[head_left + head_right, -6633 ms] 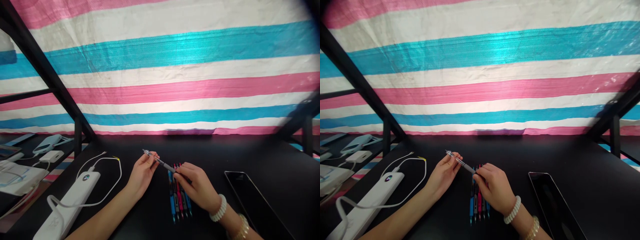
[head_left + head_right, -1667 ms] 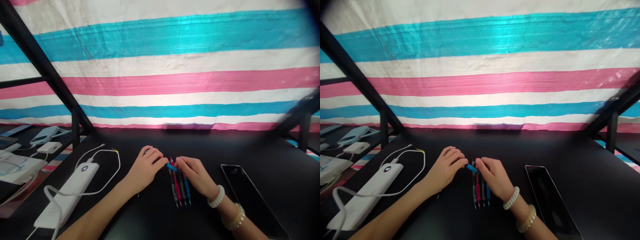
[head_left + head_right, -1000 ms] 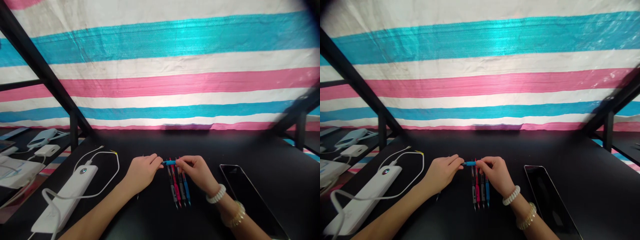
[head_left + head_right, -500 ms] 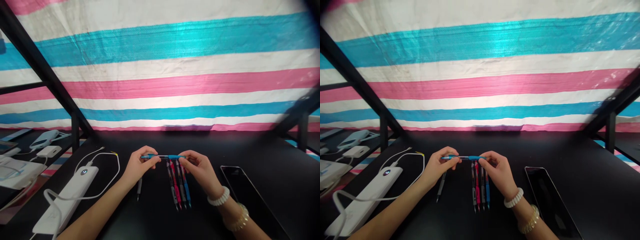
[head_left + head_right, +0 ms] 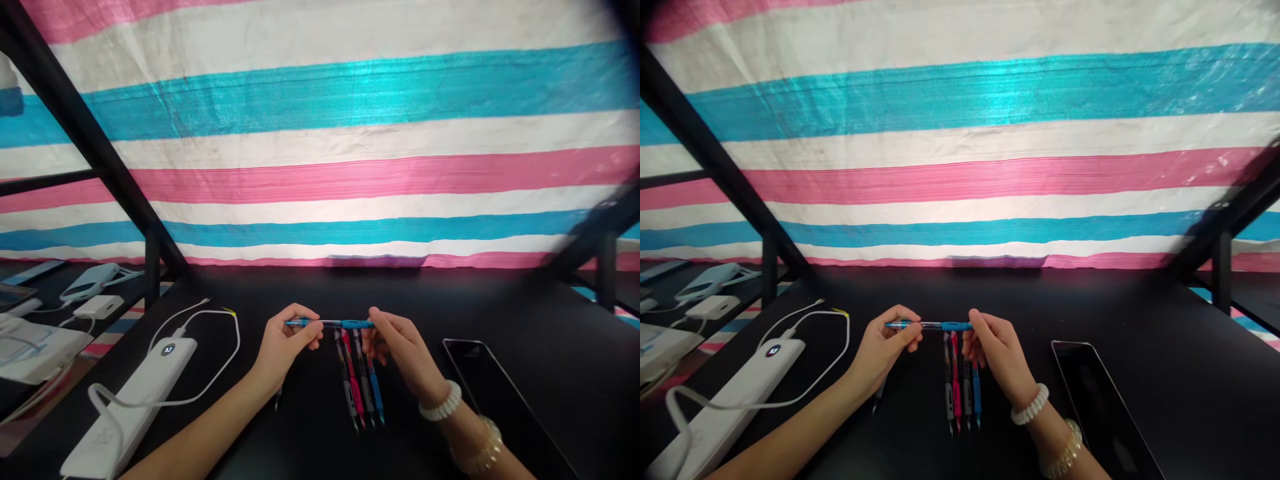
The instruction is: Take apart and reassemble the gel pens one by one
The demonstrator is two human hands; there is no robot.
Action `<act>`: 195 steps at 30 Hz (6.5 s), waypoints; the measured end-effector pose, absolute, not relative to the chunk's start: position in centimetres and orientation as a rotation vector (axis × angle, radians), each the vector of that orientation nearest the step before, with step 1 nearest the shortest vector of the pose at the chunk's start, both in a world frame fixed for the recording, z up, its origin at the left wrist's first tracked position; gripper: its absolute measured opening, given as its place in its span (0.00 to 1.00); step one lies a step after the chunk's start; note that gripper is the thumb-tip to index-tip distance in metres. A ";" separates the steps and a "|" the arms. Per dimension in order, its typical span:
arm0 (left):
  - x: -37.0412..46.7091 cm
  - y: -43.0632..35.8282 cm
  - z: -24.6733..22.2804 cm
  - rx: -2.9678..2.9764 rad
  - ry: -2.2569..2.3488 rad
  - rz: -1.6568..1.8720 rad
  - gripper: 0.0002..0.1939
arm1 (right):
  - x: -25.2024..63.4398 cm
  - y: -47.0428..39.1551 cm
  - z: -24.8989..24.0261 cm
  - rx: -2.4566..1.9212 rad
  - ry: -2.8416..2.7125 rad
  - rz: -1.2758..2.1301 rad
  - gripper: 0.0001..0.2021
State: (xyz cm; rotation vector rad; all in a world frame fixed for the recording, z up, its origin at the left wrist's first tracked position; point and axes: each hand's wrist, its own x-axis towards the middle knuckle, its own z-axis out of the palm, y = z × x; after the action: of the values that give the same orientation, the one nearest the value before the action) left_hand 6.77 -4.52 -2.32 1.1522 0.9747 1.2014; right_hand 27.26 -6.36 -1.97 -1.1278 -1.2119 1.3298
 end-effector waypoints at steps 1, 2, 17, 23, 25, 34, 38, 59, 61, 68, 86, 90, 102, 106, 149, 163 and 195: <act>6.8 -4.5 -2.3 1.156 0.972 1.204 0.11 | 27.2 -6.3 -2.1 -1.148 -1.237 1.307 0.25; 6.8 -4.5 -2.4 1.159 0.970 1.207 0.11 | 27.2 -6.2 -2.3 -1.153 -1.264 1.283 0.25; 6.8 -4.5 -2.4 1.105 0.903 1.210 0.11 | 27.4 -6.0 -2.7 -1.164 -1.329 1.272 0.22; 6.7 -4.5 -2.1 1.022 0.837 1.215 0.11 | 27.3 -6.2 -2.2 -1.061 -1.153 1.348 0.19; 6.7 -4.6 -2.0 1.013 0.827 1.209 0.11 | 27.2 -6.2 -2.0 -1.070 -1.101 1.414 0.21; 6.7 -4.5 -1.8 0.982 0.819 1.216 0.11 | 27.4 -6.3 -1.9 -1.063 -1.125 1.483 0.19; 6.7 -4.5 -1.9 0.975 0.812 1.204 0.10 | 27.4 -6.3 -1.9 -1.089 -1.098 1.520 0.22; 6.5 -4.5 -2.0 0.886 0.754 1.188 0.07 | 27.4 -6.5 -2.0 -0.948 -1.000 1.556 0.16; 6.6 -4.5 -2.0 0.881 0.756 1.186 0.07 | 27.4 -6.5 -1.9 -0.923 -0.956 1.601 0.17; 6.7 -4.7 -1.7 0.867 0.767 1.194 0.07 | 27.3 -6.1 -2.2 -1.103 -0.984 1.728 0.25; 6.7 -4.5 -1.9 0.866 0.791 1.227 0.07 | 27.5 -6.2 -2.1 -0.863 -0.853 1.659 0.13; 6.7 -4.6 -1.8 0.859 0.790 1.238 0.07 | 27.5 -6.1 -2.3 -0.852 -0.784 1.671 0.11; 6.3 -4.3 -2.0 0.811 0.791 1.276 0.05 | 27.7 -5.8 -2.4 -0.823 -0.633 1.646 0.07; 6.2 -4.2 -2.5 0.790 0.771 1.309 0.03 | 27.8 -5.7 -2.3 -0.838 -0.595 1.627 0.06; 6.4 -4.4 -2.5 0.794 0.781 1.297 0.02 | 27.9 -5.6 -2.4 -0.810 -0.531 1.580 0.05; 6.7 -4.7 -2.4 0.858 0.777 1.233 0.04 | 27.1 -6.5 -2.1 -1.032 -1.331 1.114 0.08; 6.9 -4.8 -1.9 0.756 0.768 1.235 0.08 | 26.8 -7.0 -2.5 -1.168 -1.640 0.931 0.10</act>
State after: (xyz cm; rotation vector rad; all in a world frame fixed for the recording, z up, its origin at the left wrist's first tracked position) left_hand 6.94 -4.77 -1.92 0.7559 0.7683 1.2346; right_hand 26.81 -6.96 -2.49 -1.1682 -1.6404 0.9307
